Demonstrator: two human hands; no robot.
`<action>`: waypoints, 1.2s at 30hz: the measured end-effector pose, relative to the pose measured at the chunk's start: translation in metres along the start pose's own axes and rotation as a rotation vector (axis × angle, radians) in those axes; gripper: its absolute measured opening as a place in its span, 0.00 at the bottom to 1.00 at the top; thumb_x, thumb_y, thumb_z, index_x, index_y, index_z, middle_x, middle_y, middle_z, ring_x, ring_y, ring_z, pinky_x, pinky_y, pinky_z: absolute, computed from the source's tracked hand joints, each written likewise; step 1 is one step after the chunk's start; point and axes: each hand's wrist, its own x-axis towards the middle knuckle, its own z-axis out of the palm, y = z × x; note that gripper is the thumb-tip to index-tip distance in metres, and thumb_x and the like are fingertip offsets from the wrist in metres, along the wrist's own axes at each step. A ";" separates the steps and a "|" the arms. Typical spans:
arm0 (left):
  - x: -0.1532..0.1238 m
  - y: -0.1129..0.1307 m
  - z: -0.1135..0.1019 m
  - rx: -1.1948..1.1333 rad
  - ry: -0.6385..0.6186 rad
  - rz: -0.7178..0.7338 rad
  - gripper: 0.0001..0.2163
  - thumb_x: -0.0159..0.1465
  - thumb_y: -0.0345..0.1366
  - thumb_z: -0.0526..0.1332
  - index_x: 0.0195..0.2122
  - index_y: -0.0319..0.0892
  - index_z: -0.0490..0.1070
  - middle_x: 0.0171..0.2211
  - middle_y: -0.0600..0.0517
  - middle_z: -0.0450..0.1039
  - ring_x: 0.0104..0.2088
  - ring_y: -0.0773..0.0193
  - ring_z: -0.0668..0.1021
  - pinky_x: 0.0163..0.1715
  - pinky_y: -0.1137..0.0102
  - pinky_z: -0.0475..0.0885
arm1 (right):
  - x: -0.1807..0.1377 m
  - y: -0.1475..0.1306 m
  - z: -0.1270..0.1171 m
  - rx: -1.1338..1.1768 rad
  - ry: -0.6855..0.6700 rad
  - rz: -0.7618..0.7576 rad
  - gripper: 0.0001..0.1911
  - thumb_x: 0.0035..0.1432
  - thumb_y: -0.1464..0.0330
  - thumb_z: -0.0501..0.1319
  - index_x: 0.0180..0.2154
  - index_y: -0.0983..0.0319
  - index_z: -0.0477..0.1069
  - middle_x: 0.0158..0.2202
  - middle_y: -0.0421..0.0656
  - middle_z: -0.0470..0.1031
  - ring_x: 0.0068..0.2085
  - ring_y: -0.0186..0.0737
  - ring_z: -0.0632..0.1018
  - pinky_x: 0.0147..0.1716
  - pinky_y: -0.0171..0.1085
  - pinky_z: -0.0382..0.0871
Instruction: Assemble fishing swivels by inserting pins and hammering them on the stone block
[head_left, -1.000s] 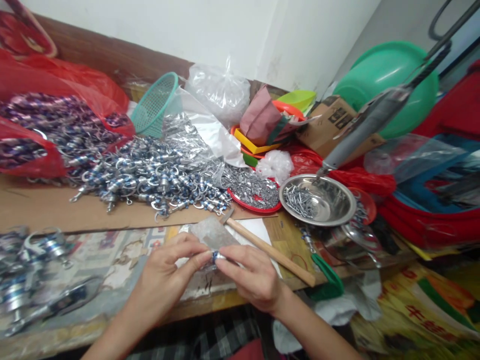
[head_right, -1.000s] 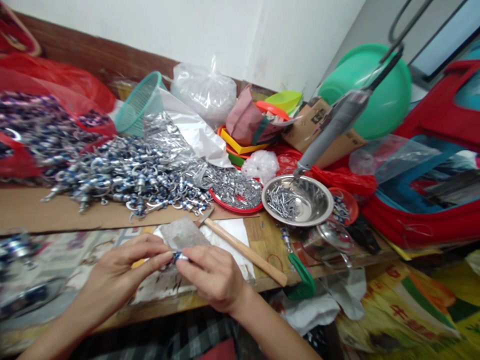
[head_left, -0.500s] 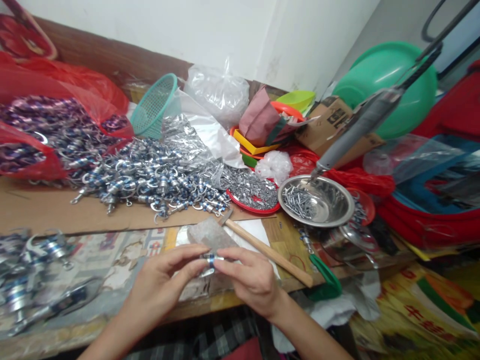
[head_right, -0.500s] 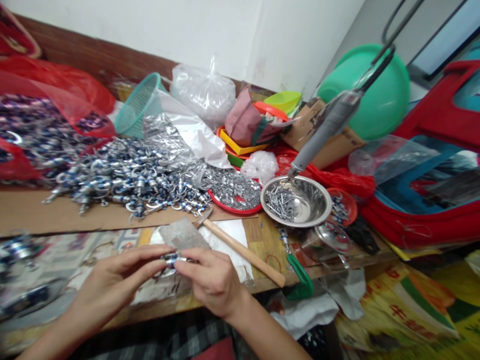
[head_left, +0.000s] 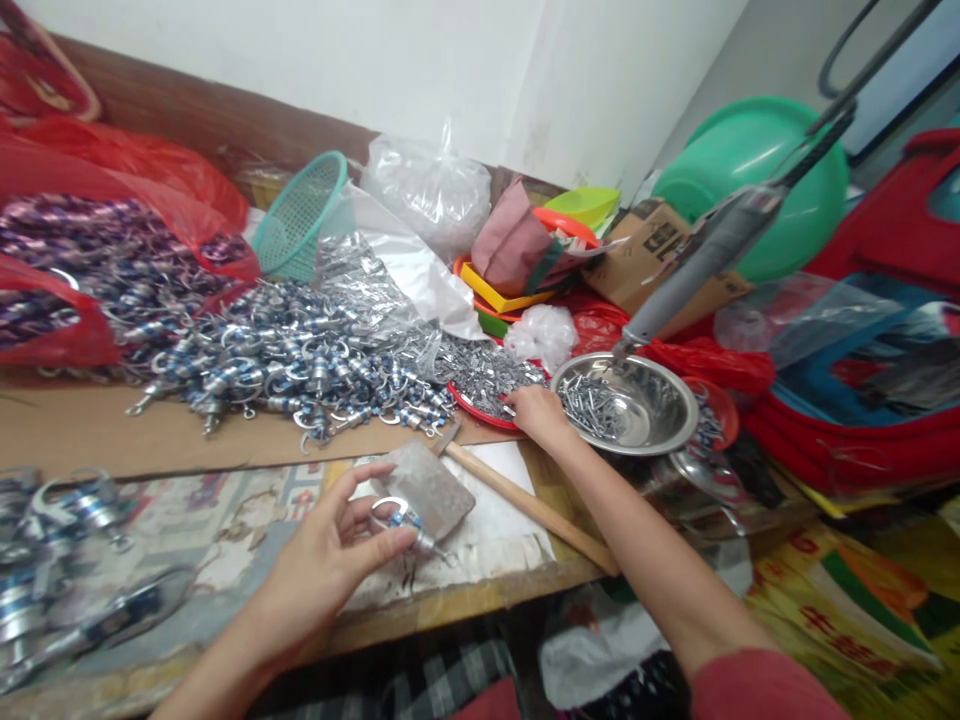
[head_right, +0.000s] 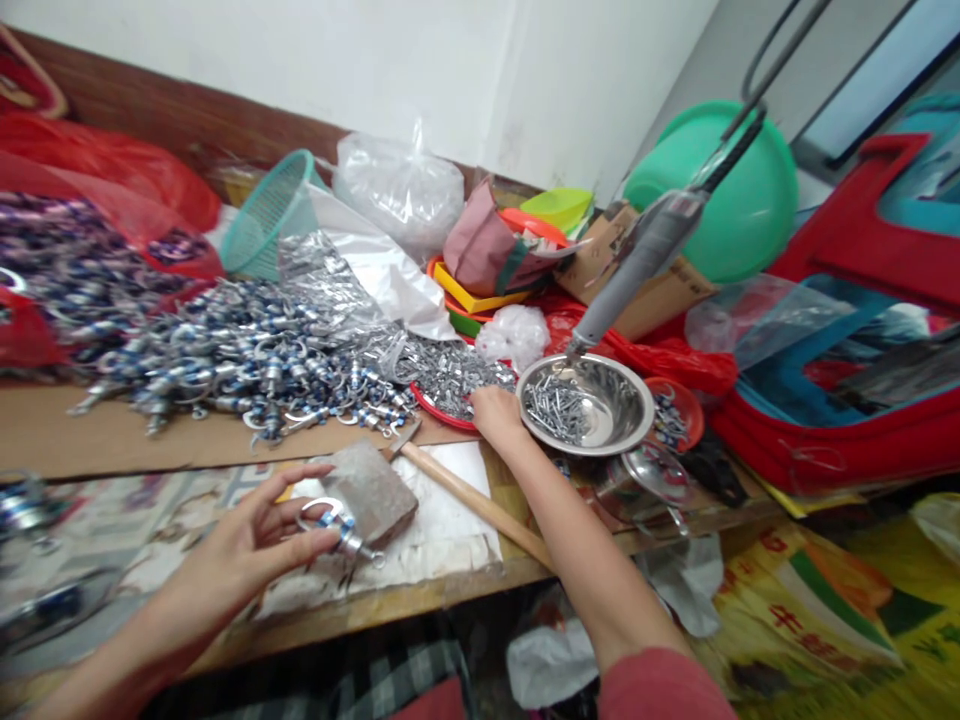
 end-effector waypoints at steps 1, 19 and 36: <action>0.001 0.001 -0.001 0.017 -0.009 -0.006 0.27 0.48 0.39 0.67 0.48 0.46 0.59 0.30 0.53 0.76 0.35 0.58 0.78 0.35 0.68 0.70 | 0.006 0.000 0.002 -0.027 -0.028 -0.007 0.13 0.59 0.66 0.57 0.45 0.64 0.67 0.45 0.47 0.70 0.43 0.42 0.73 0.41 0.44 0.69; 0.011 -0.004 -0.013 -0.140 -0.059 -0.045 0.25 0.44 0.30 0.69 0.40 0.44 0.58 0.25 0.58 0.73 0.27 0.64 0.78 0.30 0.70 0.70 | 0.005 0.015 0.007 0.339 0.195 -0.104 0.17 0.50 0.83 0.55 0.41 0.67 0.73 0.42 0.49 0.75 0.46 0.41 0.73 0.48 0.38 0.64; 0.014 -0.017 -0.014 -0.230 -0.106 -0.001 0.23 0.47 0.30 0.68 0.40 0.44 0.59 0.26 0.56 0.74 0.28 0.64 0.78 0.29 0.70 0.69 | -0.109 -0.090 0.012 0.743 0.366 -0.735 0.14 0.57 0.77 0.51 0.40 0.63 0.72 0.33 0.46 0.76 0.35 0.38 0.75 0.33 0.36 0.70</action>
